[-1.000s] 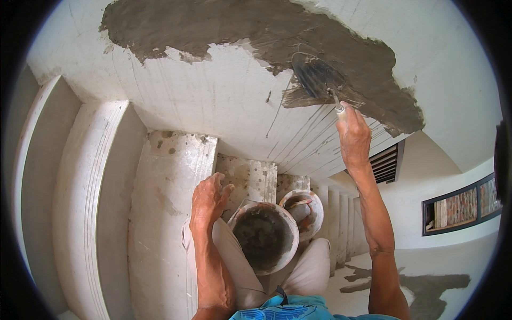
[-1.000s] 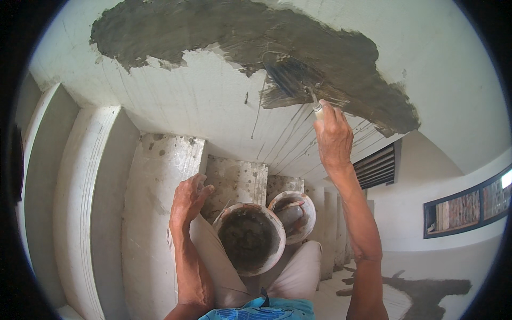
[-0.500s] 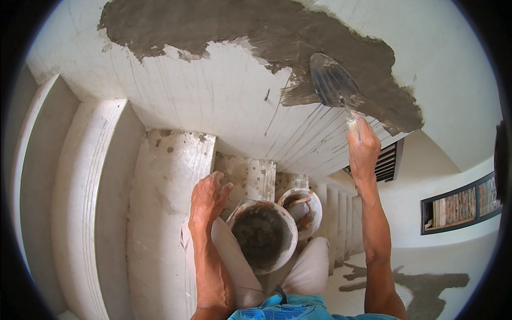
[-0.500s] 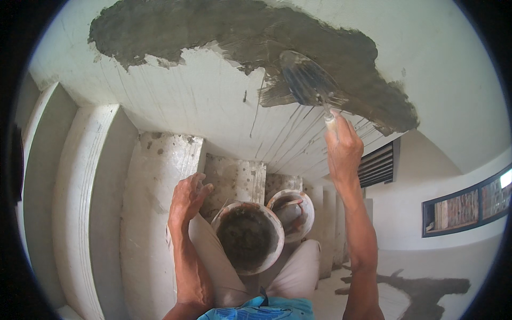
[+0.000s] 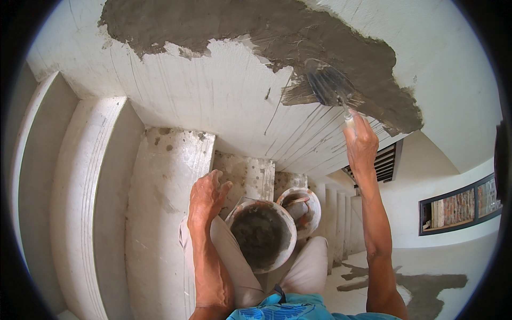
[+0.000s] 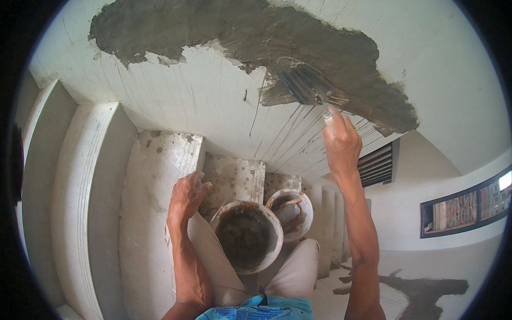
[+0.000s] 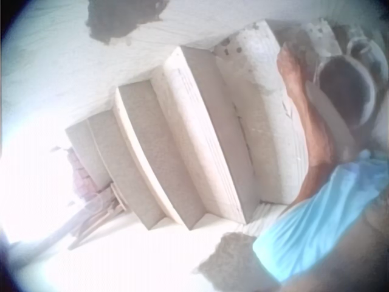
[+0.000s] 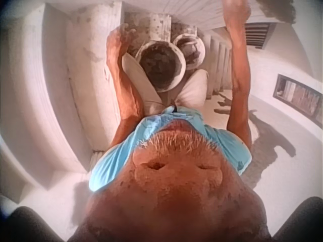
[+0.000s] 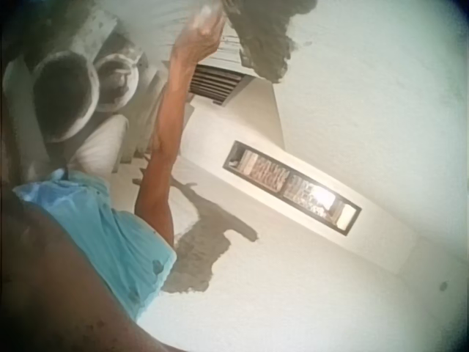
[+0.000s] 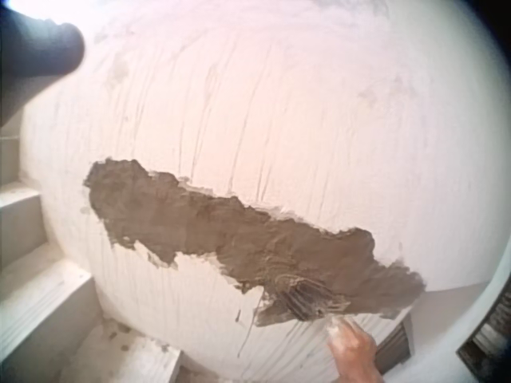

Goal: The person scoops cement from a bucket with a trowel and applies it to the wall above a staircase, smoothing the surface with the trowel. The person repeatedly scoops and spreads the cement to cover a section of the wall.

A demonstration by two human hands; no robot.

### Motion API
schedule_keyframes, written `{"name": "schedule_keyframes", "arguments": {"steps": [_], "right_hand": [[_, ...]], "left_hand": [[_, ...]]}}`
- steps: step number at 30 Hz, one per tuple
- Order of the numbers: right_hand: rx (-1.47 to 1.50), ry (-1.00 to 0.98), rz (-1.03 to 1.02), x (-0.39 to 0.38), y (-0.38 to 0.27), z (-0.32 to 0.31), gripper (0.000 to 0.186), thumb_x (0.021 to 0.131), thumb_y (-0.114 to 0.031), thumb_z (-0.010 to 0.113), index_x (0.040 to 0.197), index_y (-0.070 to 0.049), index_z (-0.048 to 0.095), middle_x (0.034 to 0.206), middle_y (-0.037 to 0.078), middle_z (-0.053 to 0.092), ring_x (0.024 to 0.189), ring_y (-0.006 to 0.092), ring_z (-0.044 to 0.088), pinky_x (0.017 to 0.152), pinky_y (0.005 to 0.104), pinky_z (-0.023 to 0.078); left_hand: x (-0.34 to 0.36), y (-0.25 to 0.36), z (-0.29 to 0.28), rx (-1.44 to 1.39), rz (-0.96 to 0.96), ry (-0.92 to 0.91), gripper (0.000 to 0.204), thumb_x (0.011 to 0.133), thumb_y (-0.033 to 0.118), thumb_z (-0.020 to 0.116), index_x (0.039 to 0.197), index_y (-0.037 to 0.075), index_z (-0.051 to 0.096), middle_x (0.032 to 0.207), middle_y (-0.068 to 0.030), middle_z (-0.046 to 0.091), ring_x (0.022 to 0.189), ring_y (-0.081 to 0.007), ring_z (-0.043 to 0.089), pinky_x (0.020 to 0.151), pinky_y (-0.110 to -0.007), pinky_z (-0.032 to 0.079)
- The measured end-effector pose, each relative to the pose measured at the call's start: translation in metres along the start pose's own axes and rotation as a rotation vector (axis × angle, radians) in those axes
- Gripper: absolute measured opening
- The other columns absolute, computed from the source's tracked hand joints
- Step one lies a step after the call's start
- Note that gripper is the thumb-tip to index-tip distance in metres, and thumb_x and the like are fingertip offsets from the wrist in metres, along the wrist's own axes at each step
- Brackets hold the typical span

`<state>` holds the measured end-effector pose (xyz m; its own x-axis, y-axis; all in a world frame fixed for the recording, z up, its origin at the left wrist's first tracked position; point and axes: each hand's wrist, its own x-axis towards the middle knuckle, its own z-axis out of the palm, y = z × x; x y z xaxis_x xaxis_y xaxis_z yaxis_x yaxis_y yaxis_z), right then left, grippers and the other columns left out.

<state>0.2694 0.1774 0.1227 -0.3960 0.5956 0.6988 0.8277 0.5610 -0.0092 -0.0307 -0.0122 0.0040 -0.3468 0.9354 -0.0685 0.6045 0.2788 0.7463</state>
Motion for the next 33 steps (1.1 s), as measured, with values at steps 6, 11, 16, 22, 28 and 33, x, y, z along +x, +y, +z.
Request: {"name": "schedule_keyframes", "arguments": {"steps": [6,11,16,22,28,33], "right_hand": [[0.049,0.056,0.012,-0.006,0.001,-0.008,0.041,0.08,0.005,0.064,0.121,0.003,0.068,0.097,0.018,0.071,0.08,0.0326,0.071,0.068,0.0414,0.057],[0.001,0.013,0.01,0.008,-0.002,0.003,0.042,0.079,0.004,0.066,0.121,0.002,0.068,0.099,0.018,0.071,0.084,0.0328,0.071,0.072,0.042,0.057],[-0.043,0.028,0.043,-0.015,0.017,0.008,0.044,0.079,0.004,0.066,0.122,0.0,0.068,0.1,0.017,0.071,0.086,0.0328,0.071,0.074,0.0425,0.057],[0.025,0.026,0.047,-0.019,-0.005,-0.002,0.044,0.078,0.004,0.067,0.122,0.0,0.068,0.1,0.016,0.071,0.085,0.0326,0.071,0.073,0.0419,0.057],[-0.001,0.023,0.034,0.007,-0.021,0.012,0.043,0.078,0.002,0.067,0.121,0.0,0.069,0.099,0.017,0.071,0.084,0.0327,0.071,0.071,0.0422,0.057],[-0.043,0.017,0.117,-0.025,0.005,0.013,0.041,0.08,0.002,0.064,0.12,0.002,0.069,0.101,0.019,0.072,0.083,0.0336,0.071,0.07,0.042,0.057]], "left_hand": [[0.0,0.003,0.001,0.006,-0.007,-0.006,0.04,0.091,0.026,0.072,0.117,-0.003,0.068,0.108,-0.026,0.071,0.102,-0.0434,0.067,0.09,-0.049,0.052],[0.002,0.002,0.0,0.0,-0.003,-0.016,0.04,0.09,0.027,0.072,0.117,-0.002,0.068,0.107,-0.026,0.071,0.102,-0.0432,0.067,0.089,-0.048,0.052],[0.001,-0.002,0.001,-0.002,0.001,-0.002,0.041,0.09,0.028,0.072,0.119,-0.002,0.068,0.108,-0.0256,0.071,0.103,-0.0427,0.066,0.09,-0.048,0.052],[0.0,-0.004,0.004,0.015,0.015,0.012,0.042,0.091,0.028,0.072,0.12,-0.002,0.067,0.11,-0.0253,0.071,0.104,-0.0431,0.066,0.09,-0.048,0.051],[0.003,0.002,0.0,-0.002,-0.012,-0.029,0.041,0.091,0.028,0.071,0.119,-0.002,0.067,0.109,-0.0252,0.071,0.104,-0.0431,0.066,0.089,-0.049,0.051],[0.001,0.008,-0.009,0.02,-0.041,-0.047,0.041,0.09,0.028,0.071,0.119,-0.002,0.067,0.108,-0.0251,0.071,0.104,-0.0426,0.066,0.089,-0.049,0.051]]}}
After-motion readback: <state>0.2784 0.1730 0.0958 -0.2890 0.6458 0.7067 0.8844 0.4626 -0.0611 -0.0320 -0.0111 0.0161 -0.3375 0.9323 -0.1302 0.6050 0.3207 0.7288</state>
